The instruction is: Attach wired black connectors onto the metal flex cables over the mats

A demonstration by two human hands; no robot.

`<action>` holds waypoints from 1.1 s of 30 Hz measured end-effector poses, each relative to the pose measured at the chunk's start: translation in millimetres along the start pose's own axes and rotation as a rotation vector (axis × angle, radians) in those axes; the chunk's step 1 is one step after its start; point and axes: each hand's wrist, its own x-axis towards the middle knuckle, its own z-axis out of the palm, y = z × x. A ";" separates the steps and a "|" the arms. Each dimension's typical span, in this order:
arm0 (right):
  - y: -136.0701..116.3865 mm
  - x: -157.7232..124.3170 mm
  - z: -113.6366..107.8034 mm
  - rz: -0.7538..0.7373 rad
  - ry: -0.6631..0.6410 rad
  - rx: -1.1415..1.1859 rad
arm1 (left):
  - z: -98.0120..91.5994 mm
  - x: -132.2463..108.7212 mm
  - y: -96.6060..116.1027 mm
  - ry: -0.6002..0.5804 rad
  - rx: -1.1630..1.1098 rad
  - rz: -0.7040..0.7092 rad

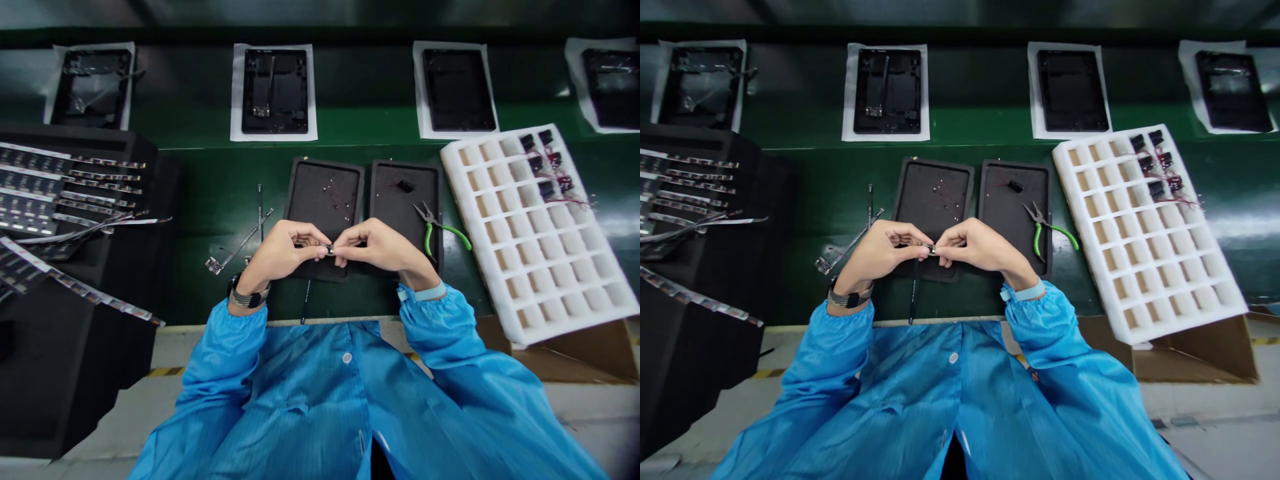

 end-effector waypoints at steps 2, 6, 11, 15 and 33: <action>1.4 0.4 -0.1 0.000 0.009 0.035 | -0.8 0.0 0.5 -0.005 -0.027 0.002; 2.8 0.9 -1.7 0.006 -0.010 0.081 | -0.9 -0.3 2.2 -0.015 -0.030 -0.012; 3.7 1.9 -3.2 0.023 -0.036 0.105 | 0.5 -0.1 3.2 -0.013 -0.017 -0.043; 3.2 3.5 0.2 0.013 -0.039 0.101 | 1.0 1.4 2.3 -0.006 -0.017 -0.032; 64.9 -22.8 -121.5 -0.045 0.856 -0.755 | 43.5 157.5 150.8 0.282 0.467 0.439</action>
